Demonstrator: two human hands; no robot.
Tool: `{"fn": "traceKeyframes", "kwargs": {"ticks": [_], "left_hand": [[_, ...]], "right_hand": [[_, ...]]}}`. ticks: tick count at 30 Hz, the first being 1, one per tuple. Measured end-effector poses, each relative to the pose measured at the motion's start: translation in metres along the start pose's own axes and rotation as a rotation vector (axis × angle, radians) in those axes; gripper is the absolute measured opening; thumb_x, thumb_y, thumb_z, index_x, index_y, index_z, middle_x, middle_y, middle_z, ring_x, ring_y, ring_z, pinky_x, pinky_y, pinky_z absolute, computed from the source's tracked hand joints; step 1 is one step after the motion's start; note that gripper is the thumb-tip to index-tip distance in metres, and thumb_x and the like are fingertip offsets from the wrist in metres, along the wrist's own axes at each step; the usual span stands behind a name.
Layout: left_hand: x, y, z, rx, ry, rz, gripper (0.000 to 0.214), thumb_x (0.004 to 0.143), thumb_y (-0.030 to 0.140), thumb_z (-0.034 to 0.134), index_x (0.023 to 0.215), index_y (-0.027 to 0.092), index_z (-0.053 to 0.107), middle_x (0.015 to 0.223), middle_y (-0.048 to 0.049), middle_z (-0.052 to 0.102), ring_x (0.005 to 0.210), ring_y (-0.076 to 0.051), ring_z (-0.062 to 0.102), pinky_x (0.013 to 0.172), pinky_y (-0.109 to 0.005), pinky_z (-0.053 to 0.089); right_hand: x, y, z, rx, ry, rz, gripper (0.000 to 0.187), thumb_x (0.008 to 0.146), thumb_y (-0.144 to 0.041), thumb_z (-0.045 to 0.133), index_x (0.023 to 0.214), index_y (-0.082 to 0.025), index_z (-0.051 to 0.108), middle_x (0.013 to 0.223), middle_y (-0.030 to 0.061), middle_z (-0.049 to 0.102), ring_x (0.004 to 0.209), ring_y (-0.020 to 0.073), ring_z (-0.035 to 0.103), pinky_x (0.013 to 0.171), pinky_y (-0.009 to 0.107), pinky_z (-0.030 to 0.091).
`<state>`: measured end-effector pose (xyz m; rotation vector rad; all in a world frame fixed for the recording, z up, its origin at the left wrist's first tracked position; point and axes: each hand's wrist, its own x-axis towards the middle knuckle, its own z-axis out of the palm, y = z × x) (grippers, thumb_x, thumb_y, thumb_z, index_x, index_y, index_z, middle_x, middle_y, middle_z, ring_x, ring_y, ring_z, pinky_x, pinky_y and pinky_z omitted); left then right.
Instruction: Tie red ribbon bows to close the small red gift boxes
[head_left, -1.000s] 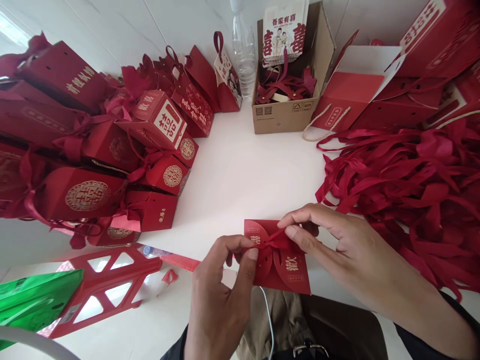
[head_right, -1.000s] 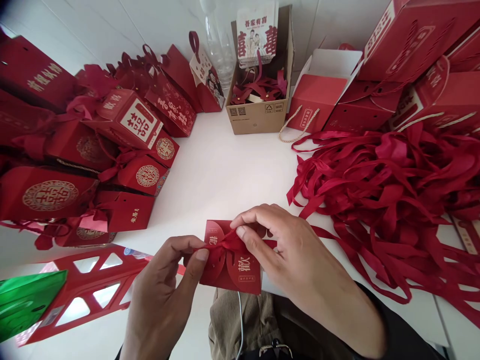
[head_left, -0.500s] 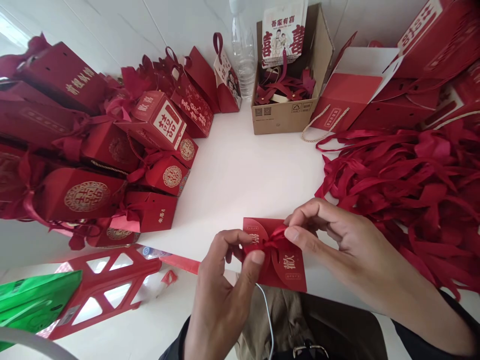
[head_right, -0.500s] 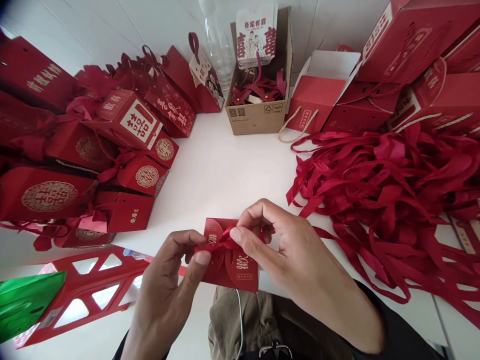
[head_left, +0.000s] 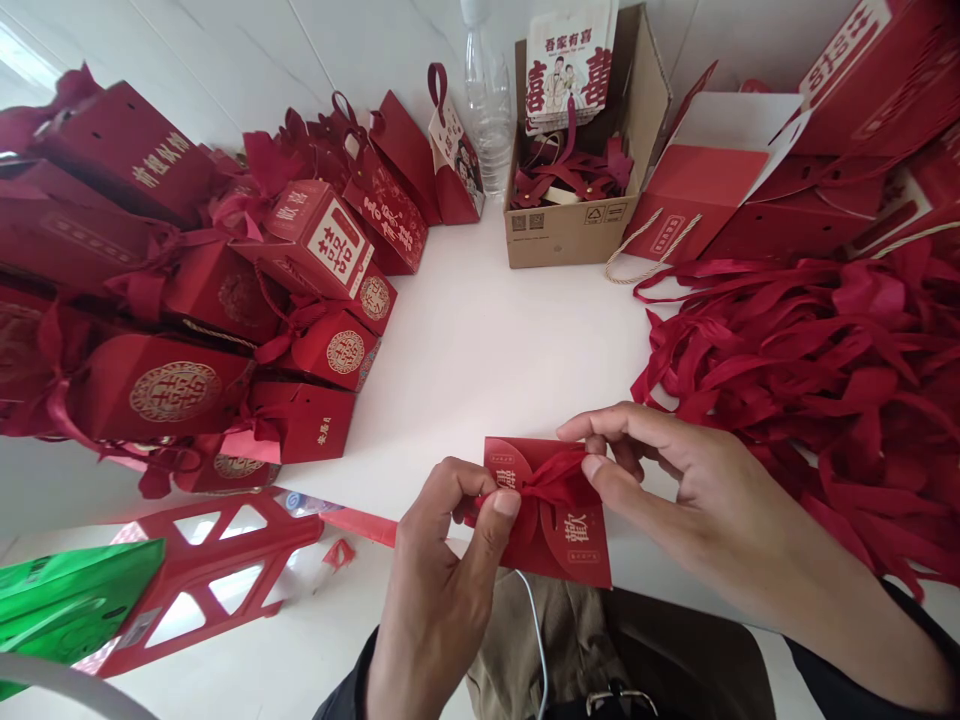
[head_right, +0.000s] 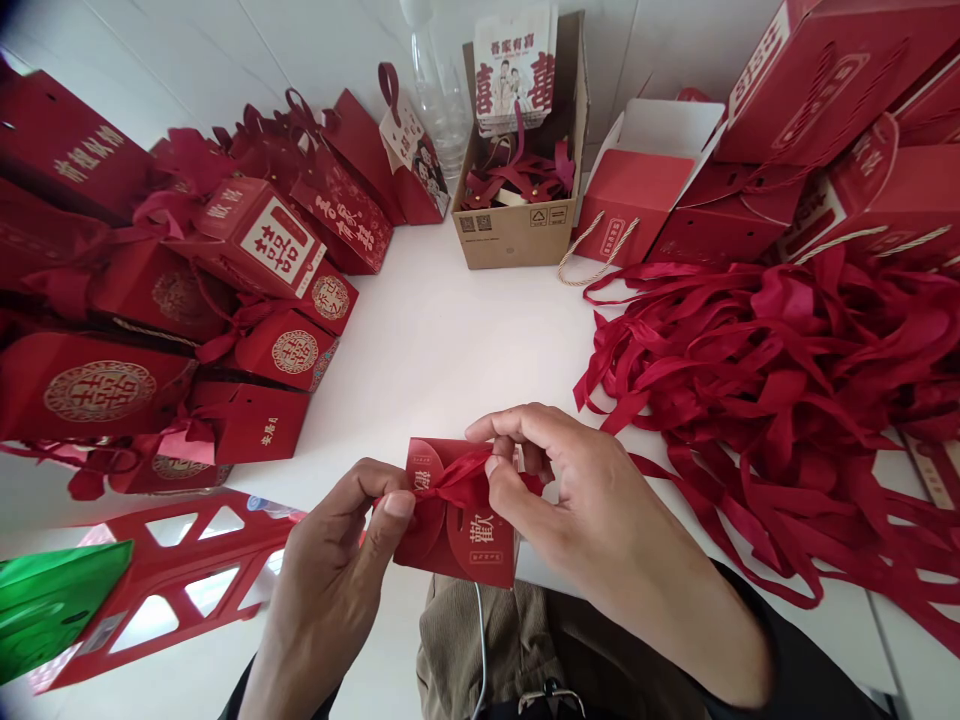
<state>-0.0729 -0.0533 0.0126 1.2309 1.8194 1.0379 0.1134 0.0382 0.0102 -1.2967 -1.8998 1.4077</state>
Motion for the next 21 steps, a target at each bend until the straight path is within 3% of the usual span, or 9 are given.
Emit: {"fn": "traceKeyframes", "kwargs": {"ticks": [5, 8, 15, 21], "left_hand": [[0.0013, -0.0014, -0.0007, 0.029, -0.028, 0.042, 0.008, 0.092, 0.027, 0.071, 0.089, 0.025, 0.064, 0.085, 0.0018, 0.065, 0.078, -0.013, 0.059, 0.067, -0.022, 0.05], [0.0008, -0.0012, -0.0009, 0.025, -0.05, 0.056, 0.007, 0.093, 0.019, 0.066, 0.091, 0.026, 0.064, 0.089, 0.0021, 0.066, 0.083, -0.013, 0.061, 0.074, -0.022, 0.052], [-0.0026, 0.0021, -0.0012, -0.03, -0.059, 0.049, 0.006, 0.101, 0.024, 0.057, 0.095, 0.025, 0.06, 0.088, 0.0016, 0.061, 0.08, -0.012, 0.057, 0.07, -0.022, 0.051], [-0.0029, 0.0, -0.0038, 0.083, -0.069, -0.032, 0.012, 0.101, 0.031, 0.056, 0.091, 0.025, 0.06, 0.082, 0.0007, 0.064, 0.076, -0.015, 0.06, 0.063, -0.025, 0.051]], "right_hand": [[0.0005, -0.0034, 0.0008, -0.001, -0.007, -0.042, 0.009, 0.096, -0.028, 0.062, 0.098, -0.027, 0.071, 0.094, 0.0008, 0.077, 0.081, 0.0171, 0.072, 0.069, 0.027, 0.059], [0.0001, -0.0036, 0.0008, -0.009, -0.003, -0.067, 0.009, 0.097, -0.029, 0.061, 0.092, -0.028, 0.068, 0.092, -0.0011, 0.075, 0.079, 0.0157, 0.07, 0.065, 0.025, 0.057], [-0.002, 0.0001, 0.0024, -0.004, -0.016, -0.099, 0.011, 0.102, -0.032, 0.057, 0.097, -0.027, 0.065, 0.083, -0.0026, 0.073, 0.072, 0.0149, 0.068, 0.061, 0.025, 0.052], [-0.0006, 0.0036, 0.0034, -0.1, 0.019, -0.096, 0.014, 0.102, -0.033, 0.056, 0.095, -0.026, 0.066, 0.075, -0.0027, 0.067, 0.061, 0.0141, 0.059, 0.044, 0.025, 0.036]]}}
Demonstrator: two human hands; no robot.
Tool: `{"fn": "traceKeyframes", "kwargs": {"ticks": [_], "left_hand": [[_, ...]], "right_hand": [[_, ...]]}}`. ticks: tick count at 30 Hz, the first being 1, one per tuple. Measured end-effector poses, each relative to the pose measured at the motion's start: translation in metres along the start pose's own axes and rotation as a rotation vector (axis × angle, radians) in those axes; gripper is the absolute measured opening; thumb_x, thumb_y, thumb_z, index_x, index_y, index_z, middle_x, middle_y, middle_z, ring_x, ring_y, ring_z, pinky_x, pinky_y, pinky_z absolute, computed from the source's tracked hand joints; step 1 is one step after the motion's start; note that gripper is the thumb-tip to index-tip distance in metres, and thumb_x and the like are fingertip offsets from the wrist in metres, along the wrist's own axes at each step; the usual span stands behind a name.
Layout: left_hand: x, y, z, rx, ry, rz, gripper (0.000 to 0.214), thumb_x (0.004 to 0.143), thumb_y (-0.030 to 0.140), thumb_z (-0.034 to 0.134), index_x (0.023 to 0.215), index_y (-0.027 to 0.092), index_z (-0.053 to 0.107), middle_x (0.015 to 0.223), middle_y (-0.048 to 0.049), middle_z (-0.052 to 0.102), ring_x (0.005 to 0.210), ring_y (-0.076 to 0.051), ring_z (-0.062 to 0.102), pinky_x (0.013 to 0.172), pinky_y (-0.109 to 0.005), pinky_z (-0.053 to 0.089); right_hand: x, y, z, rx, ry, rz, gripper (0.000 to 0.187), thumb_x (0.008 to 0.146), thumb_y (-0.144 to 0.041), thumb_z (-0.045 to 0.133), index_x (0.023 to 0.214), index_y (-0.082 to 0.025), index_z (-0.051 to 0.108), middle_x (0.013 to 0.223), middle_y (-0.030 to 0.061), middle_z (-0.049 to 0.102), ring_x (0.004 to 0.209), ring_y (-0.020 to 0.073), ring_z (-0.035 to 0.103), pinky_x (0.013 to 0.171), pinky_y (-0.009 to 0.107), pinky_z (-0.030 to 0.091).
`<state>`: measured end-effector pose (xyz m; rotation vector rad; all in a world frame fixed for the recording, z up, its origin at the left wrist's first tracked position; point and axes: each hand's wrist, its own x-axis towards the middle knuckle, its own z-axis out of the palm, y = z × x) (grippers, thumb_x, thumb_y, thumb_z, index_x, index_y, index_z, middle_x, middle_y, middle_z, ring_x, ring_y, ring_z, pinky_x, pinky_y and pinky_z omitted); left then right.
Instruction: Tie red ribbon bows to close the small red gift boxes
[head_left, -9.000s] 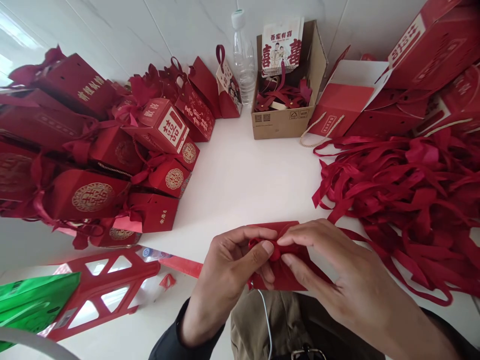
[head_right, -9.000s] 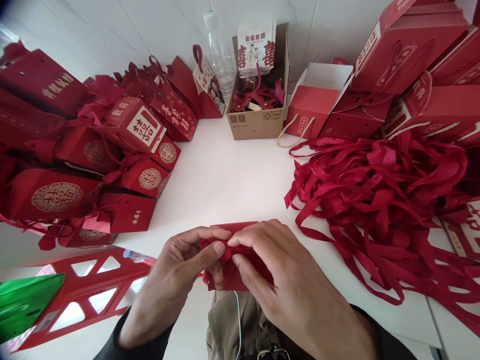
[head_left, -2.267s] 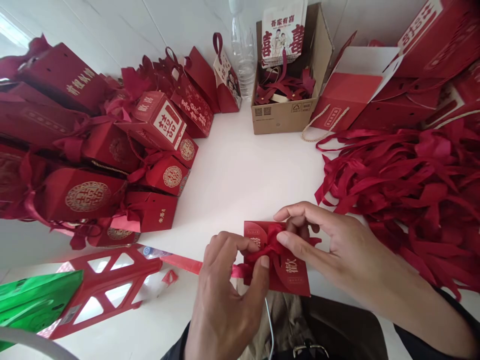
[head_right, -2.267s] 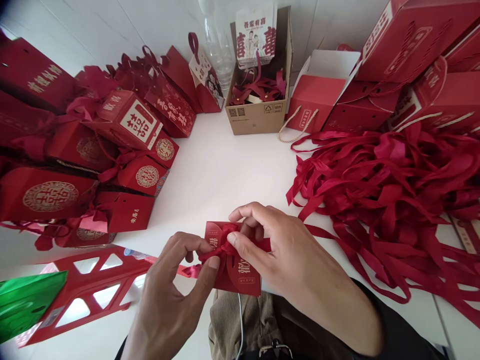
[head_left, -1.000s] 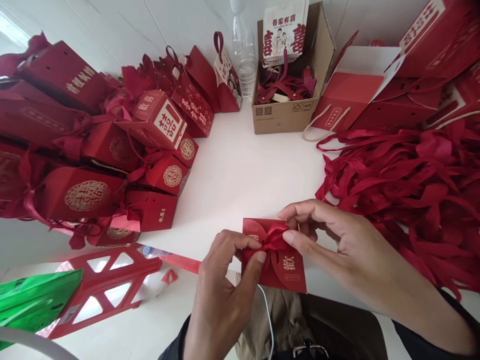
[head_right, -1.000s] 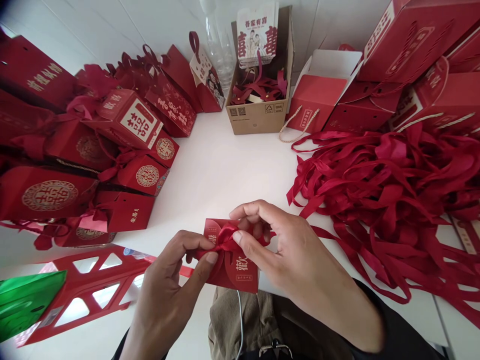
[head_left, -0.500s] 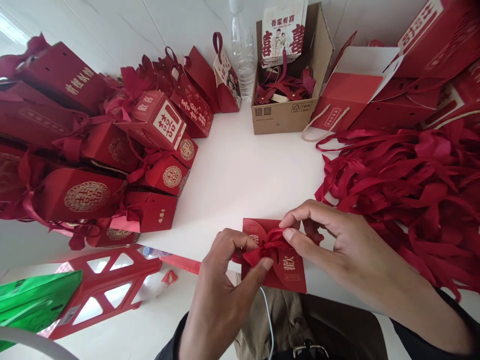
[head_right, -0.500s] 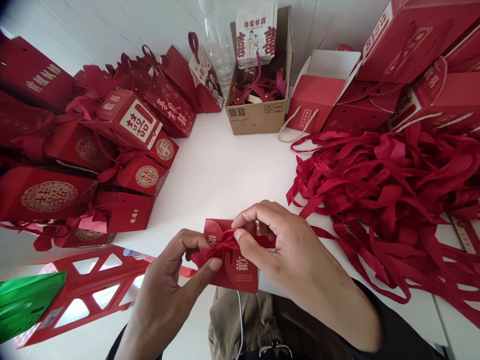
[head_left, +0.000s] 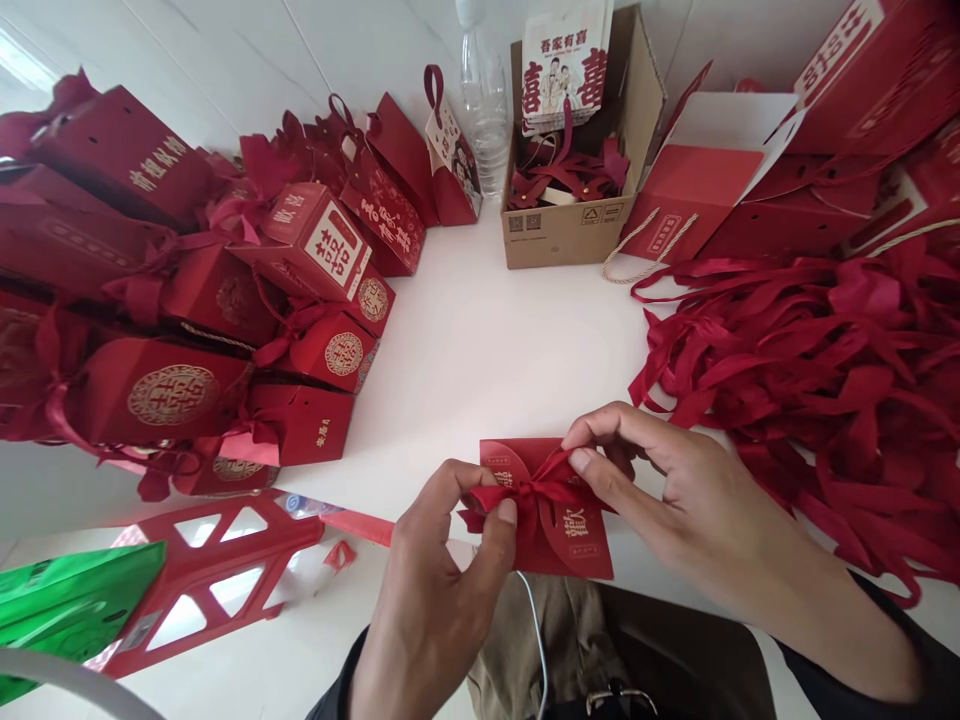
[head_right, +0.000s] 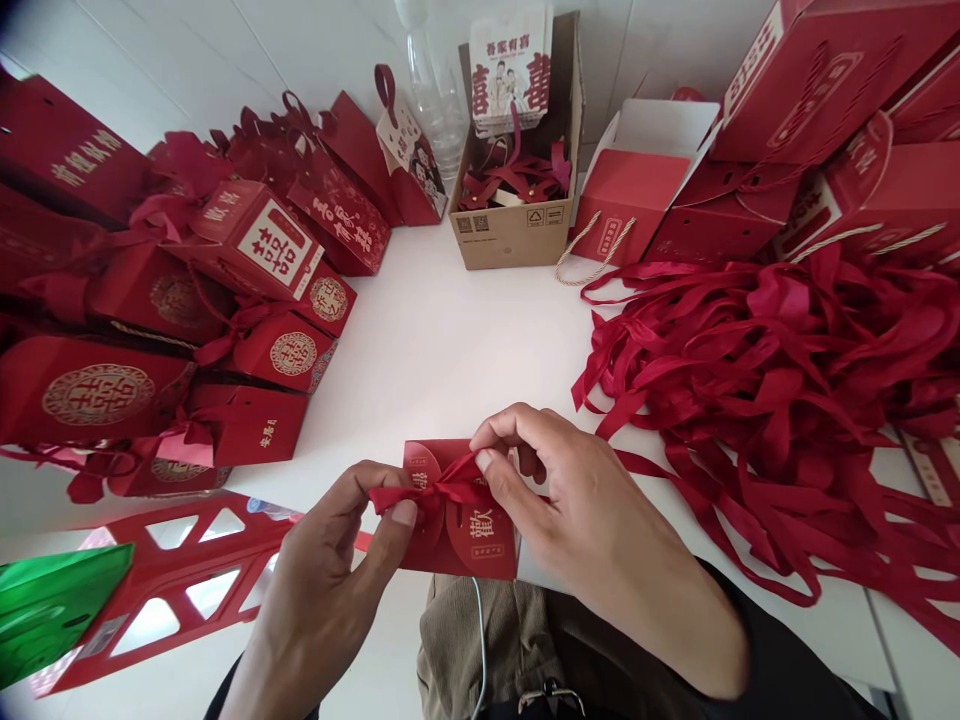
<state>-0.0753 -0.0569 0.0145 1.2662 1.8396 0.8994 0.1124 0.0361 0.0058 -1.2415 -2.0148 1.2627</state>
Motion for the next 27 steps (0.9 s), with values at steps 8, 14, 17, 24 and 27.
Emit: {"fn": "traceKeyframes", "kwargs": {"ticks": [8, 14, 17, 24, 27], "left_hand": [[0.002, -0.005, -0.014, 0.211, -0.009, 0.086, 0.007, 0.1, 0.028, 0.058, 0.097, 0.028, 0.065, 0.087, 0.0003, 0.071, 0.067, -0.015, 0.062, 0.054, -0.027, 0.046], [0.003, 0.0, -0.017, 0.289, 0.054, 0.157, 0.008, 0.101, 0.024, 0.056, 0.096, 0.027, 0.062, 0.082, 0.0014, 0.069, 0.063, -0.014, 0.061, 0.051, -0.025, 0.044], [0.004, 0.0, -0.016, 0.269, 0.069, 0.118, 0.008, 0.099, 0.022, 0.056, 0.094, 0.027, 0.06, 0.075, 0.0026, 0.065, 0.055, -0.012, 0.054, 0.043, -0.024, 0.038], [0.007, -0.005, -0.008, 0.104, 0.086, 0.183, 0.019, 0.097, 0.013, 0.056, 0.107, 0.029, 0.06, 0.098, 0.0004, 0.069, 0.092, -0.016, 0.064, 0.077, -0.029, 0.052], [0.006, -0.006, -0.006, 0.059, 0.063, 0.183, 0.015, 0.098, 0.017, 0.061, 0.107, 0.029, 0.063, 0.098, 0.0013, 0.069, 0.092, -0.016, 0.062, 0.08, -0.031, 0.051]], "right_hand": [[-0.001, 0.006, 0.0, -0.05, 0.031, 0.026, 0.015, 0.103, -0.037, 0.055, 0.097, -0.028, 0.066, 0.079, -0.0017, 0.067, 0.063, 0.0152, 0.057, 0.045, 0.026, 0.038], [-0.003, 0.007, 0.0, -0.092, 0.019, 0.013, 0.018, 0.105, -0.037, 0.053, 0.101, -0.028, 0.067, 0.083, 0.0003, 0.07, 0.068, 0.0169, 0.061, 0.047, 0.028, 0.039], [-0.004, 0.006, 0.0, -0.098, 0.001, -0.015, 0.016, 0.105, -0.034, 0.052, 0.104, -0.028, 0.067, 0.093, 0.0016, 0.073, 0.071, 0.0169, 0.063, 0.051, 0.028, 0.043], [-0.008, 0.0, 0.002, -0.117, 0.103, -0.109, 0.012, 0.105, -0.036, 0.051, 0.114, -0.03, 0.058, 0.111, 0.0055, 0.067, 0.1, 0.024, 0.065, 0.072, 0.036, 0.054], [-0.01, -0.002, 0.005, -0.191, 0.143, -0.228, 0.013, 0.104, -0.033, 0.056, 0.117, -0.031, 0.055, 0.117, 0.0064, 0.06, 0.114, 0.0259, 0.06, 0.091, 0.042, 0.053]]}}
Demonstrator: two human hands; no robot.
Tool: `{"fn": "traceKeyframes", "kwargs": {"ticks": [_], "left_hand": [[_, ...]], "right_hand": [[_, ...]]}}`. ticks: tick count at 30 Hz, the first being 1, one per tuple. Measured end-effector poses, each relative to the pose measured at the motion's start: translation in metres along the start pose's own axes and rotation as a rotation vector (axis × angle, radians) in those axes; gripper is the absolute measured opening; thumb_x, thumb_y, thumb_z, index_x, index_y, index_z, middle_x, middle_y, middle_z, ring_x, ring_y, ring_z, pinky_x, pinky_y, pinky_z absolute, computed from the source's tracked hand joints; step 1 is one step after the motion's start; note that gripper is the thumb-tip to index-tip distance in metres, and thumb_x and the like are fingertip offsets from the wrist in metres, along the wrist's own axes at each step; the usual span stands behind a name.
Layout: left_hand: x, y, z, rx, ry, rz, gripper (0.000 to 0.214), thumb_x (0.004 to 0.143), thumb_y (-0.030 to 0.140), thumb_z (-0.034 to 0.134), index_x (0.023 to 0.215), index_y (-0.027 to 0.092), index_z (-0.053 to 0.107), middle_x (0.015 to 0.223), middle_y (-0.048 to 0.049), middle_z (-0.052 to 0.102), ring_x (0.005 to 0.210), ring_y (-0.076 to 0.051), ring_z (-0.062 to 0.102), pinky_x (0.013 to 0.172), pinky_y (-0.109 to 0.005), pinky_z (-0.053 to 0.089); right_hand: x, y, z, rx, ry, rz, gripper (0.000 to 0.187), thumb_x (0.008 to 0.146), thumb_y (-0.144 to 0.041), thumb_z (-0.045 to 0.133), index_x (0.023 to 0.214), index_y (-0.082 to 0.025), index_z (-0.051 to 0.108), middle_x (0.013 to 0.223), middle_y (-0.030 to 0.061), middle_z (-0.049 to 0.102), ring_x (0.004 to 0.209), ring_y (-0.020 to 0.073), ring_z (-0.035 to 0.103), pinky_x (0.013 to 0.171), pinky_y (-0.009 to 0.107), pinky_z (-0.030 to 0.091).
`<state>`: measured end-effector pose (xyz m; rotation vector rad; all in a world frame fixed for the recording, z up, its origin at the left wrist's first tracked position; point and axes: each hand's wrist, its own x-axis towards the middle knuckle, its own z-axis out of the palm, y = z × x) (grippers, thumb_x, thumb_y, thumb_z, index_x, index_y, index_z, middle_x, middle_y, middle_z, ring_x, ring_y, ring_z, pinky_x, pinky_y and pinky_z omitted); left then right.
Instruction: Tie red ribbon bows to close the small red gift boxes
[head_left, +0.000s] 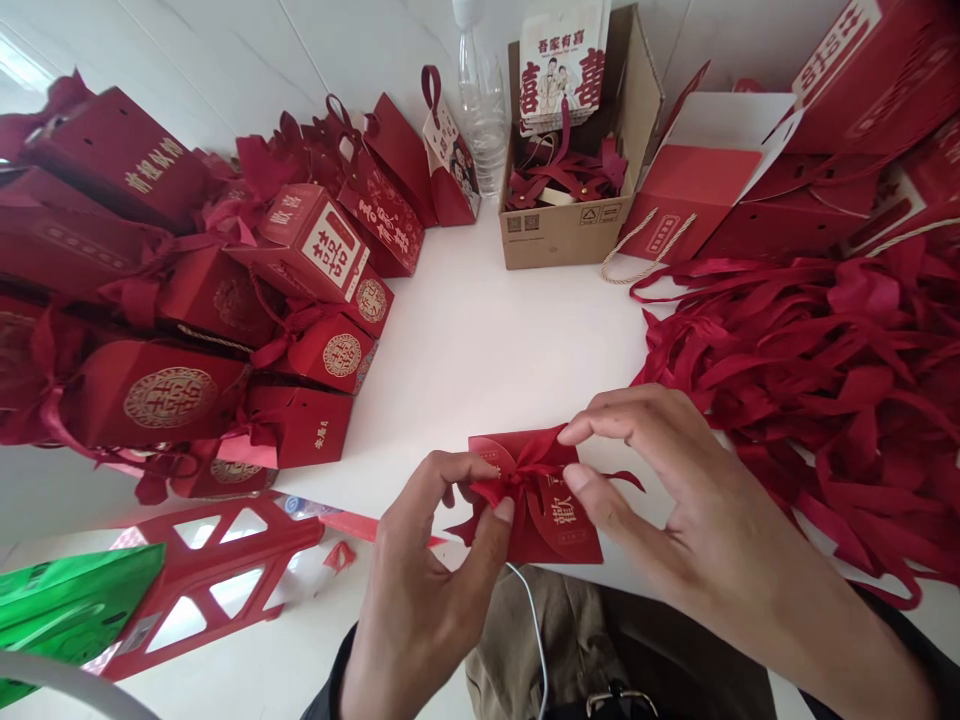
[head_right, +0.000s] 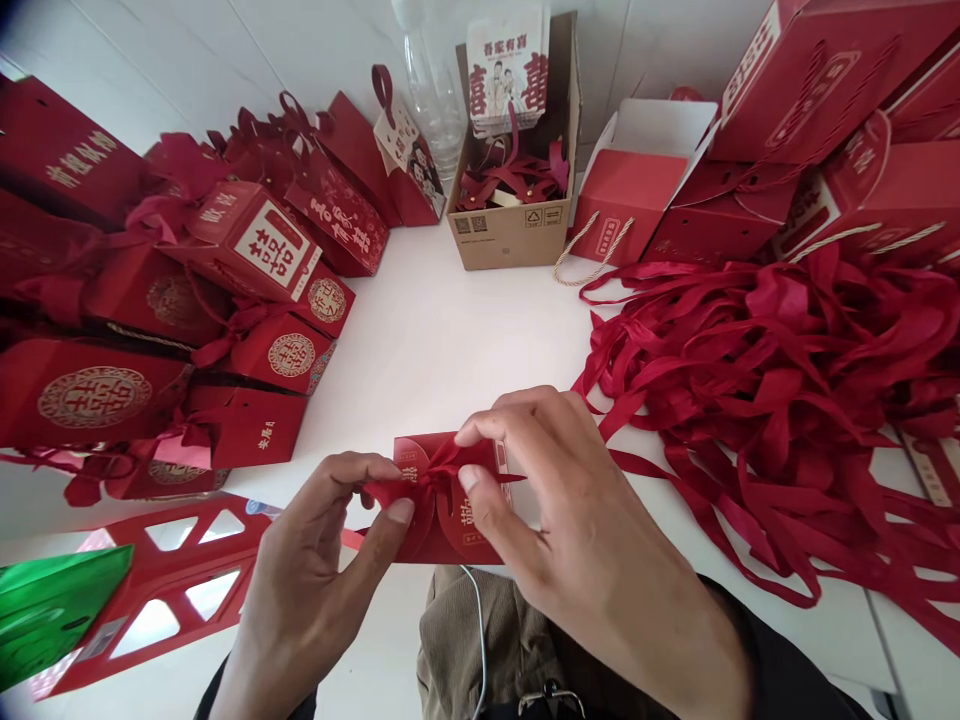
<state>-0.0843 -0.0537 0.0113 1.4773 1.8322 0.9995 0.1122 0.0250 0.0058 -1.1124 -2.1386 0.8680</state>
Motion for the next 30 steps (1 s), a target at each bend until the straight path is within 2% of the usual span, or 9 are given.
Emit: {"fn": "traceKeyframes", "kwargs": {"ticks": [2, 4, 8, 11, 14, 17, 21, 26, 30], "left_hand": [[0.0, 0.0, 0.0, -0.043, -0.017, -0.004, 0.013, 0.099, 0.017, 0.059, 0.103, 0.029, 0.064, 0.099, 0.0012, 0.07, 0.095, -0.016, 0.063, 0.081, -0.03, 0.051], [0.0, 0.0, 0.001, -0.084, -0.019, -0.01, 0.015, 0.1, 0.016, 0.056, 0.101, 0.028, 0.064, 0.1, 0.0009, 0.07, 0.098, -0.016, 0.064, 0.082, -0.029, 0.052], [0.001, 0.001, 0.001, -0.099, -0.008, -0.033, 0.013, 0.1, 0.016, 0.056, 0.096, 0.026, 0.063, 0.093, 0.0017, 0.068, 0.091, -0.014, 0.064, 0.076, -0.024, 0.054], [0.001, 0.001, 0.003, -0.087, -0.002, -0.052, 0.012, 0.098, 0.015, 0.057, 0.095, 0.026, 0.062, 0.09, 0.0024, 0.068, 0.086, -0.012, 0.063, 0.073, -0.021, 0.054], [0.001, -0.001, 0.004, -0.117, 0.02, -0.068, 0.014, 0.097, 0.013, 0.058, 0.097, 0.026, 0.063, 0.091, 0.0026, 0.069, 0.085, -0.011, 0.064, 0.073, -0.019, 0.055], [0.001, -0.003, 0.004, -0.222, 0.018, -0.112, 0.014, 0.098, 0.014, 0.057, 0.1, 0.026, 0.064, 0.097, 0.0011, 0.071, 0.089, -0.011, 0.068, 0.077, -0.021, 0.057], [0.004, -0.004, 0.003, -0.368, -0.005, -0.194, 0.009, 0.1, 0.021, 0.059, 0.105, 0.025, 0.065, 0.102, -0.0027, 0.075, 0.094, -0.015, 0.073, 0.077, -0.025, 0.059], [0.007, -0.004, 0.003, -0.431, 0.029, -0.193, 0.01, 0.098, 0.026, 0.066, 0.108, 0.025, 0.068, 0.103, -0.0035, 0.076, 0.091, -0.014, 0.074, 0.076, -0.021, 0.06], [0.005, -0.006, 0.003, -0.446, 0.036, -0.215, 0.006, 0.098, 0.027, 0.068, 0.103, 0.024, 0.071, 0.093, -0.0014, 0.076, 0.083, -0.011, 0.072, 0.073, -0.018, 0.059]], "right_hand": [[0.001, -0.002, 0.004, -0.052, -0.022, -0.071, 0.014, 0.103, -0.027, 0.058, 0.116, -0.03, 0.057, 0.117, 0.0064, 0.058, 0.115, 0.0262, 0.058, 0.094, 0.043, 0.051], [0.002, -0.003, 0.007, -0.065, -0.058, -0.095, 0.012, 0.104, -0.02, 0.057, 0.111, -0.029, 0.058, 0.112, 0.0056, 0.059, 0.108, 0.0247, 0.059, 0.09, 0.042, 0.05], [0.006, -0.003, 0.01, -0.015, -0.06, -0.058, 0.01, 0.105, -0.017, 0.054, 0.101, -0.026, 0.056, 0.101, 0.0028, 0.062, 0.095, 0.0214, 0.06, 0.082, 0.038, 0.049], [0.008, -0.004, 0.008, 0.014, -0.047, -0.034, 0.007, 0.105, -0.019, 0.054, 0.1, -0.025, 0.055, 0.101, 0.0029, 0.064, 0.097, 0.0213, 0.061, 0.083, 0.038, 0.049], [0.007, -0.006, 0.005, 0.011, -0.013, -0.057, 0.006, 0.104, -0.02, 0.056, 0.107, -0.025, 0.056, 0.107, 0.0037, 0.064, 0.104, 0.021, 0.061, 0.089, 0.037, 0.049], [0.004, -0.013, 0.004, -0.006, -0.016, -0.151, 0.009, 0.103, -0.018, 0.059, 0.107, -0.025, 0.059, 0.107, 0.0034, 0.062, 0.104, 0.0209, 0.059, 0.093, 0.038, 0.047], [0.0, -0.018, 0.014, -0.063, -0.077, -0.281, 0.015, 0.1, -0.012, 0.063, 0.111, -0.023, 0.067, 0.103, 0.004, 0.064, 0.097, 0.022, 0.057, 0.088, 0.04, 0.047], [0.0, -0.017, 0.028, -0.1, 0.03, -0.264, 0.015, 0.1, -0.007, 0.061, 0.099, -0.018, 0.071, 0.094, 0.004, 0.066, 0.086, 0.02, 0.055, 0.084, 0.04, 0.045], [-0.007, -0.023, 0.016, 0.027, -0.035, -0.229, 0.01, 0.1, -0.012, 0.061, 0.098, -0.02, 0.066, 0.094, 0.0023, 0.064, 0.088, 0.0194, 0.057, 0.084, 0.038, 0.048]]}}
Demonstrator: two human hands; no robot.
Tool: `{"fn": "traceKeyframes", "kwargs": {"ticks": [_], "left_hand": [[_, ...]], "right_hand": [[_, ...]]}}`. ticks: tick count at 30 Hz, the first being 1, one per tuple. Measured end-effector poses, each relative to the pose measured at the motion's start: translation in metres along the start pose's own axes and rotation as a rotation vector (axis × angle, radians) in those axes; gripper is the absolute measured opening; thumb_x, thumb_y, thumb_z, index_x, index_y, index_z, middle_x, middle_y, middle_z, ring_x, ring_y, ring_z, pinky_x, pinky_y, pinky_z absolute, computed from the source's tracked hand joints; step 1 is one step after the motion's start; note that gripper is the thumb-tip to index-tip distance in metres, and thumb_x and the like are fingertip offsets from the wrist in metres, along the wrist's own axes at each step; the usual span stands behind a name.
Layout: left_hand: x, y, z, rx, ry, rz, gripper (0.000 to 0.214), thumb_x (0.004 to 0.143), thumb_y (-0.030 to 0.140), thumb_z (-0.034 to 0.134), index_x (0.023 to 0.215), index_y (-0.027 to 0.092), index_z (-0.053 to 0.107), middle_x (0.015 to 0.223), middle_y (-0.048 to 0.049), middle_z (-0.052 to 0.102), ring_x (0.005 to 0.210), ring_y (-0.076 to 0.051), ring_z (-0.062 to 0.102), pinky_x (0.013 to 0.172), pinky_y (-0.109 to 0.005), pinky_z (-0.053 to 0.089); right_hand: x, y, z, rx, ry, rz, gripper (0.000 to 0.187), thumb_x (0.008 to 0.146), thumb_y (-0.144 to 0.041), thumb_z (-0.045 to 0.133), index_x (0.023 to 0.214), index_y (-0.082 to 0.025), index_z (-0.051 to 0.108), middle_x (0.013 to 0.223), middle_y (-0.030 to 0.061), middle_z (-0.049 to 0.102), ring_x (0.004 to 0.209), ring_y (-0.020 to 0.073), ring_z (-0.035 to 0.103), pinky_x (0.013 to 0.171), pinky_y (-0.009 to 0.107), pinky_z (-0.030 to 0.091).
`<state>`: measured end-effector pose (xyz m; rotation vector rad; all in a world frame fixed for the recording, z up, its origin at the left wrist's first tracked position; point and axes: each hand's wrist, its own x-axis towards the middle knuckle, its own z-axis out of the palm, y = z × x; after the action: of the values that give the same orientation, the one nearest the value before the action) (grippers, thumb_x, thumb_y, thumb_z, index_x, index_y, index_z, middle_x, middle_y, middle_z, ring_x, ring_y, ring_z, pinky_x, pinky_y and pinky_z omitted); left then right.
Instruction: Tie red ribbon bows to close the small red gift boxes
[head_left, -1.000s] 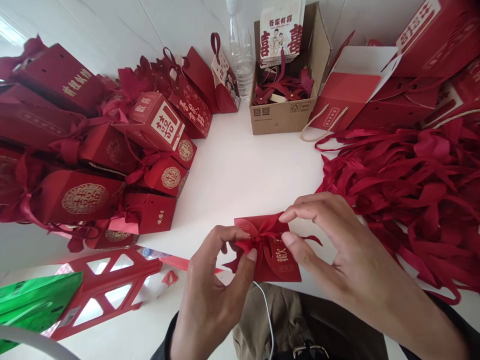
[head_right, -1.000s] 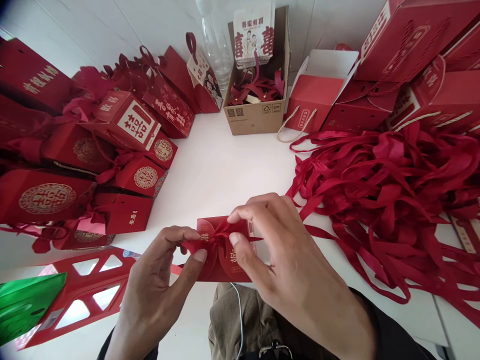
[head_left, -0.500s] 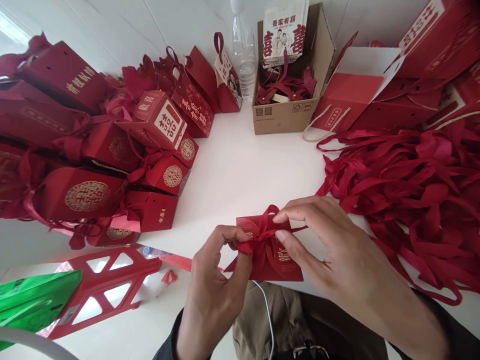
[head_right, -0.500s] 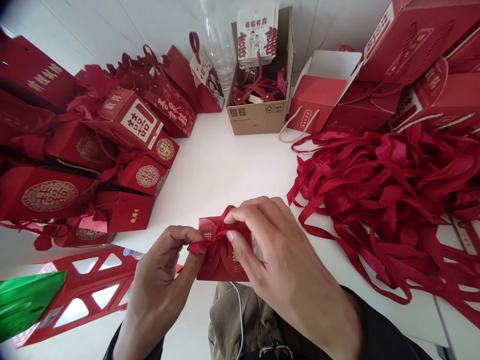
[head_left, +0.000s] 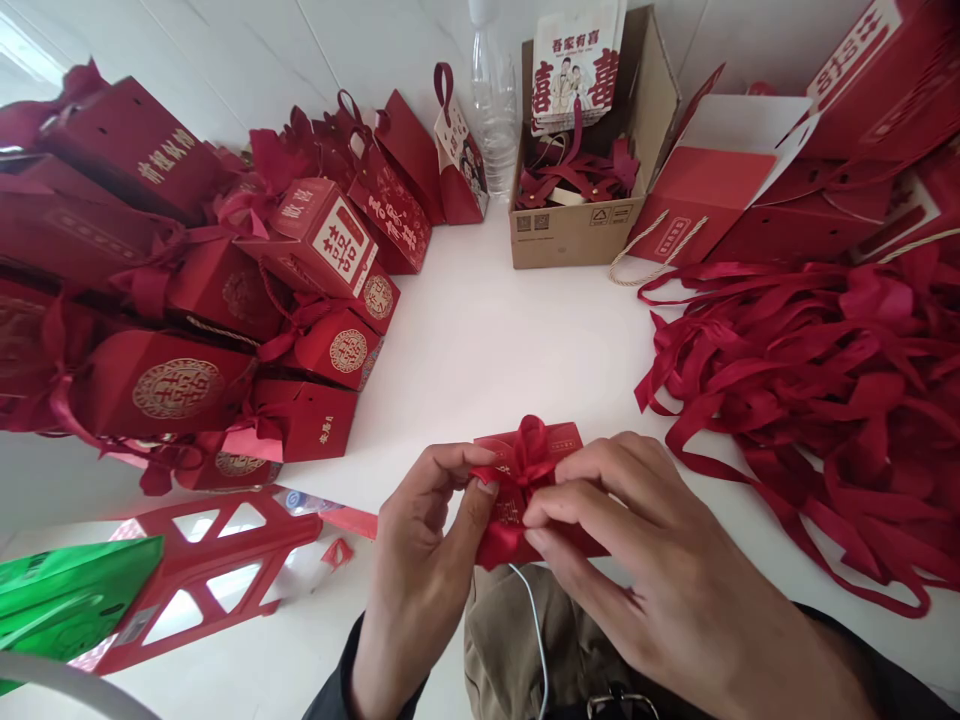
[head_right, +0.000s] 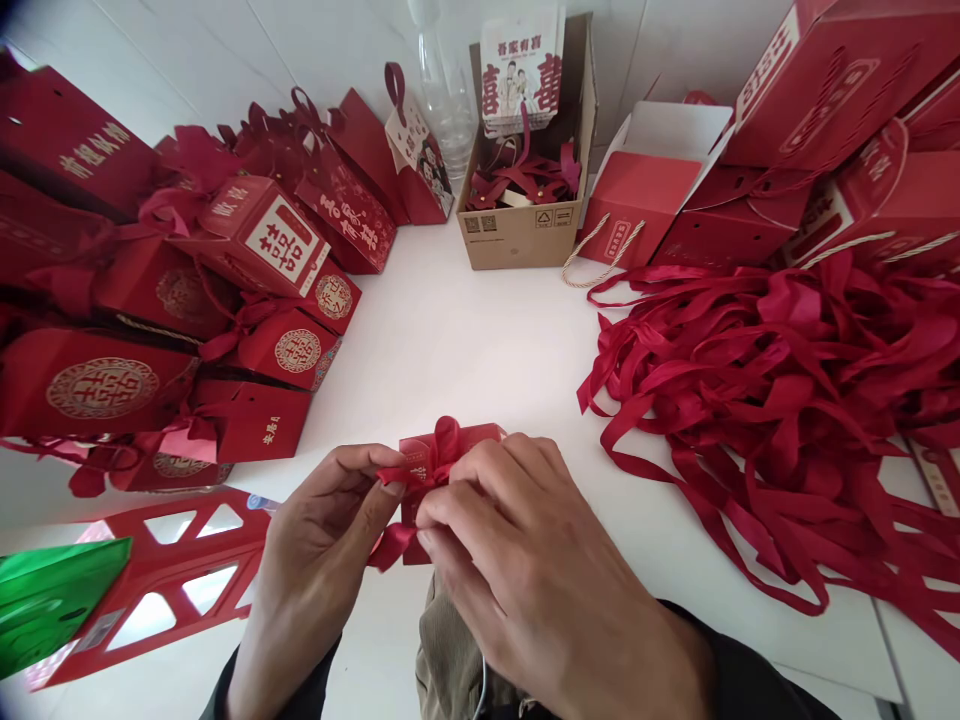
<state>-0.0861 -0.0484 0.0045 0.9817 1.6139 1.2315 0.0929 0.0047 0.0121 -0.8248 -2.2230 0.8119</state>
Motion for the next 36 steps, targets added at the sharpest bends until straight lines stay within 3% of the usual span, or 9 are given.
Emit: {"fn": "traceKeyframes", "kwargs": {"ticks": [4, 9, 12, 15, 19, 24, 28, 31, 36], "left_hand": [[-0.002, 0.0, -0.001, 0.015, 0.007, 0.023, 0.005, 0.097, 0.024, 0.068, 0.1, 0.024, 0.071, 0.091, 0.0, 0.075, 0.08, -0.009, 0.07, 0.071, -0.015, 0.057], [-0.003, 0.003, -0.002, -0.032, -0.03, 0.043, 0.003, 0.097, 0.025, 0.069, 0.098, 0.025, 0.072, 0.091, 0.0009, 0.073, 0.085, -0.01, 0.07, 0.076, -0.016, 0.058], [-0.004, 0.001, -0.003, -0.078, -0.045, 0.041, 0.005, 0.096, 0.024, 0.071, 0.1, 0.027, 0.072, 0.095, 0.0014, 0.074, 0.09, -0.01, 0.07, 0.079, -0.016, 0.058], [-0.005, 0.0, -0.004, -0.081, -0.052, 0.038, 0.008, 0.096, 0.025, 0.073, 0.103, 0.027, 0.071, 0.098, 0.0011, 0.074, 0.092, -0.01, 0.07, 0.081, -0.015, 0.058], [-0.006, 0.0, -0.007, -0.059, -0.048, 0.004, 0.013, 0.095, 0.026, 0.074, 0.108, 0.028, 0.07, 0.097, 0.0008, 0.074, 0.091, -0.01, 0.07, 0.079, -0.014, 0.058], [-0.009, 0.004, -0.01, -0.031, -0.061, -0.009, 0.018, 0.095, 0.023, 0.073, 0.112, 0.028, 0.069, 0.093, 0.0009, 0.073, 0.087, -0.01, 0.071, 0.074, -0.013, 0.059], [-0.011, 0.009, -0.007, -0.07, -0.003, 0.053, 0.021, 0.091, 0.016, 0.076, 0.106, 0.029, 0.072, 0.089, 0.0034, 0.073, 0.082, -0.007, 0.07, 0.073, -0.009, 0.059], [-0.012, 0.01, -0.003, -0.12, -0.013, 0.068, 0.019, 0.09, 0.014, 0.075, 0.102, 0.028, 0.072, 0.088, 0.0034, 0.073, 0.08, -0.008, 0.07, 0.072, -0.012, 0.06], [-0.01, 0.005, 0.004, -0.174, -0.037, 0.104, 0.017, 0.09, 0.012, 0.073, 0.1, 0.025, 0.071, 0.09, 0.0014, 0.073, 0.085, -0.011, 0.071, 0.079, -0.018, 0.062]], "right_hand": [[-0.003, -0.005, -0.019, 0.135, -0.132, 0.072, 0.007, 0.1, -0.022, 0.064, 0.095, -0.028, 0.065, 0.096, -0.0014, 0.063, 0.094, 0.0179, 0.061, 0.084, 0.032, 0.052], [0.013, 0.019, -0.014, 0.03, 0.042, 0.225, 0.018, 0.106, -0.037, 0.056, 0.118, -0.029, 0.066, 0.109, 0.0029, 0.066, 0.108, 0.0219, 0.061, 0.091, 0.038, 0.053], [0.022, 0.031, -0.005, 0.027, 0.0, 0.227, 0.016, 0.103, -0.037, 0.06, 0.112, -0.027, 0.069, 0.109, 0.0042, 0.065, 0.108, 0.0233, 0.061, 0.091, 0.04, 0.054], [0.023, 0.033, -0.003, 0.109, -0.04, 0.26, 0.011, 0.103, -0.029, 0.058, 0.095, -0.027, 0.066, 0.102, 0.0028, 0.062, 0.1, 0.0203, 0.061, 0.078, 0.033, 0.056], [0.018, 0.032, -0.006, 0.125, -0.02, 0.328, 0.013, 0.104, -0.034, 0.054, 0.095, -0.028, 0.062, 0.101, 0.0029, 0.061, 0.093, 0.0191, 0.06, 0.057, 0.023, 0.051], [0.015, 0.036, -0.006, 0.119, -0.022, 0.372, 0.018, 0.105, -0.038, 0.052, 0.093, -0.028, 0.062, 0.1, 0.0027, 0.062, 0.085, 0.0181, 0.06, 0.047, 0.023, 0.042], [0.014, 0.03, -0.006, 0.07, 0.058, 0.347, 0.009, 0.104, -0.035, 0.055, 0.1, -0.029, 0.061, 0.102, 0.0011, 0.062, 0.092, 0.0187, 0.06, 0.066, 0.028, 0.05], [0.008, 0.019, -0.008, -0.013, 0.111, 0.267, 0.006, 0.103, -0.032, 0.059, 0.098, -0.028, 0.058, 0.098, -0.0004, 0.061, 0.095, 0.0202, 0.058, 0.082, 0.035, 0.048], [-0.001, 0.007, -0.001, -0.073, 0.057, 0.145, 0.009, 0.1, -0.027, 0.065, 0.103, -0.027, 0.057, 0.1, 0.0008, 0.061, 0.096, 0.0226, 0.056, 0.085, 0.041, 0.045]]}}
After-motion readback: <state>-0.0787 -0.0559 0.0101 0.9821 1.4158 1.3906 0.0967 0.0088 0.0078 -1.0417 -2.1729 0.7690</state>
